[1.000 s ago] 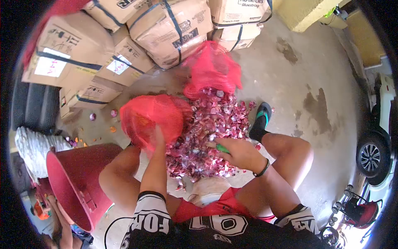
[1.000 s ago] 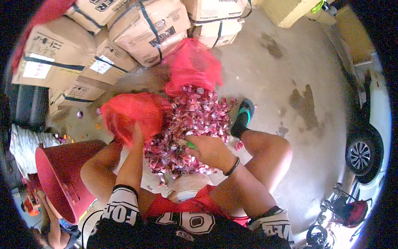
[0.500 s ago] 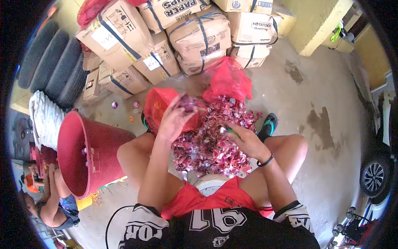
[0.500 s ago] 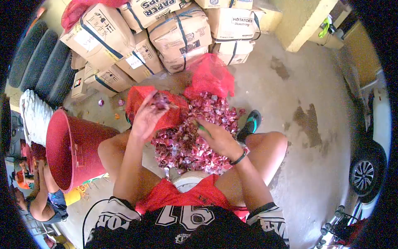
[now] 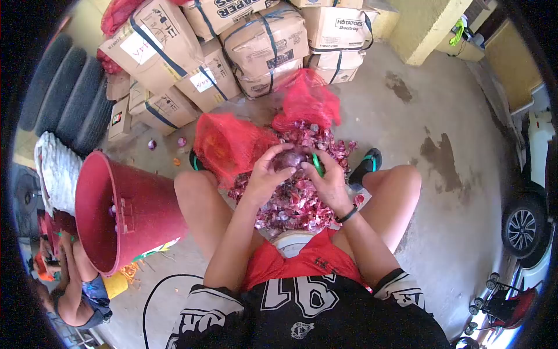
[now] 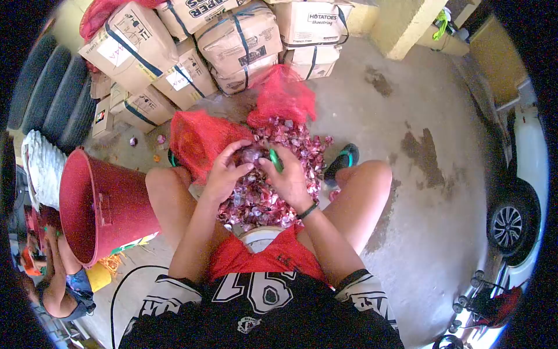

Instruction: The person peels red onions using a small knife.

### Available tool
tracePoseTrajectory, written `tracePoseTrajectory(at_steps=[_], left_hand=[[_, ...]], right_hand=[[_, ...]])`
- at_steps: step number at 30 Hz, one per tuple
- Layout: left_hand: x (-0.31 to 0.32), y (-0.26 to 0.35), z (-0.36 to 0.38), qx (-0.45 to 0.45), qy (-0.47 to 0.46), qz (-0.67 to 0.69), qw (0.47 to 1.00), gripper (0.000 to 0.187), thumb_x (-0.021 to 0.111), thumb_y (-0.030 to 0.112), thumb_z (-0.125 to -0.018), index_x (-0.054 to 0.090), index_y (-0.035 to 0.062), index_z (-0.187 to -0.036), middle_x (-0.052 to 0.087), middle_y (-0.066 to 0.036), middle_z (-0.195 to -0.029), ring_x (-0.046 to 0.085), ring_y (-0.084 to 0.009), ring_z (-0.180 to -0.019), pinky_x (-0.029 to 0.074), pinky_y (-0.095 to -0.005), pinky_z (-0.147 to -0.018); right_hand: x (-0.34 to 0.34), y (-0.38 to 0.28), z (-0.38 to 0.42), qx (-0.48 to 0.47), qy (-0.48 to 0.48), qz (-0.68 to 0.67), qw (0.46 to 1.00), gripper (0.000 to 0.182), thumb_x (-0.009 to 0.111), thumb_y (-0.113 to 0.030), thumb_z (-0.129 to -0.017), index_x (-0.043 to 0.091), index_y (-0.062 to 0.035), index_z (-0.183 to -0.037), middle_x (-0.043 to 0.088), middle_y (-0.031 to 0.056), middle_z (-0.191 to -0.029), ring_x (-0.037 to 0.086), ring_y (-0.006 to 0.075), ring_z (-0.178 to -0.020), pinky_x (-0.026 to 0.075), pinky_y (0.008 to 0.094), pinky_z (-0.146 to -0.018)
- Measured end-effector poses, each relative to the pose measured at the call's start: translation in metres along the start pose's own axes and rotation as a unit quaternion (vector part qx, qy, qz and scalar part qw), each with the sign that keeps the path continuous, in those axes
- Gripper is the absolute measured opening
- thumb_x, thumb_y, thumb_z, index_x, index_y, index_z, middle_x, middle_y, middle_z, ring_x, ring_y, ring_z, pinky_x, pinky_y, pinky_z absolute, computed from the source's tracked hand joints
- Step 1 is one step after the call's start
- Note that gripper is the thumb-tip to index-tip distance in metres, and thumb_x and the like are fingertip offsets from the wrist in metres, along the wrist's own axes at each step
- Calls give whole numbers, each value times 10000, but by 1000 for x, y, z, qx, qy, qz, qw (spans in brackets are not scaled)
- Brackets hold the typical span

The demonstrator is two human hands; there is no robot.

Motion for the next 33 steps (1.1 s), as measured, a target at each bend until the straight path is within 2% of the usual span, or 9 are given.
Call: tracePoseTrajectory(at_steps=[3, 4, 7, 10, 13, 16, 22, 25, 33], left_hand=[[-3, 0, 2, 14, 41, -3, 999, 539, 700, -82, -790, 488, 35, -1272, 588, -82, -1189, 577, -181, -1114, 472, -345, -999], [-6, -2, 3, 19, 61, 8, 998, 537, 708, -85, -784, 491, 36, -1259, 590, -80, -1178, 577, -178, -1110, 472, -344, -997], [-11, -16, 2, -8, 70, 0, 998, 526, 726, -84, -772, 499, 46, -1228, 593, -74, -1153, 578, -175, -1101, 474, -338, -992], [-14, -15, 3, 25, 79, -20, 996, 512, 774, -14, -768, 508, 40, -1203, 606, -47, -1116, 598, -146, -1023, 503, -297, -880], [-14, -24, 2, -5, 63, 24, 998, 474, 737, -17, -804, 510, 43, -1215, 606, -56, -1128, 597, -158, -1038, 511, -316, -896], [-11, -28, 2, -30, 27, 122, 992, 470, 674, -13, -848, 490, 51, -1277, 595, -109, -1232, 603, -238, -1114, 523, -406, -955], [2, -21, 5, -60, 8, 277, 959, 477, 648, 33, -882, 459, 61, -1319, 593, -120, -1247, 605, -252, -1128, 517, -434, -967], [0, -33, 4, -54, 20, 209, 976, 479, 643, 65, -890, 453, 77, -1330, 593, -114, -1255, 600, -244, -1141, 516, -435, -971], [-7, -35, 4, -105, 22, 322, 941, 427, 580, 42, -935, 461, 80, -1343, 584, -74, -1266, 599, -199, -1123, 522, -436, -959]], right_hand=[[-4, 19, 0, 93, -12, 31, 995, 283, 712, -167, -878, 624, -1, -1090, 601, 101, -771, 582, 130, -656, 486, 298, -540], [-7, 13, -3, 24, 18, 71, 997, 232, 721, -170, -868, 618, 8, -975, 577, 121, -701, 582, 159, -632, 482, 343, -561], [-3, 11, -5, 11, 12, 121, 992, 225, 724, -169, -857, 593, 11, -892, 562, 165, -685, 597, 220, -630, 476, 391, -600], [-2, 6, -4, 71, 2, 83, 994, 213, 706, -150, -855, 570, 14, -853, 558, 199, -685, 593, 315, -628, 466, 424, -620], [-6, 8, -7, 22, 29, 120, 992, 178, 670, -134, -864, 574, 15, -870, 564, 231, -710, 585, 387, -651, 460, 447, -617], [-13, 9, -9, -9, 57, 121, 991, 169, 646, -133, -875, 570, 16, -900, 575, 242, -727, 578, 430, -677, 454, 463, -618], [-23, 5, -7, -11, 76, 128, 989, 184, 638, -147, -893, 564, 9, -957, 573, 247, -731, 582, 422, -667, 449, 453, -597], [-19, 0, -2, -4, 64, 119, 991, 187, 629, -154, -908, 558, 8, -970, 569, 243, -726, 581, 402, -647, 451, 443, -591], [-41, 30, -11, 22, 125, 78, 989, 225, 602, -192, -941, 520, 15, -910, 499, 179, -656, 439, 262, -577, 402, 411, -568]])
Point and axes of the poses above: each hand's wrist, its own z-axis away from the middle knuckle, its own x-axis out of the palm, y = z × x, the point moved 9 cm from there along -z, towards the middle knuckle
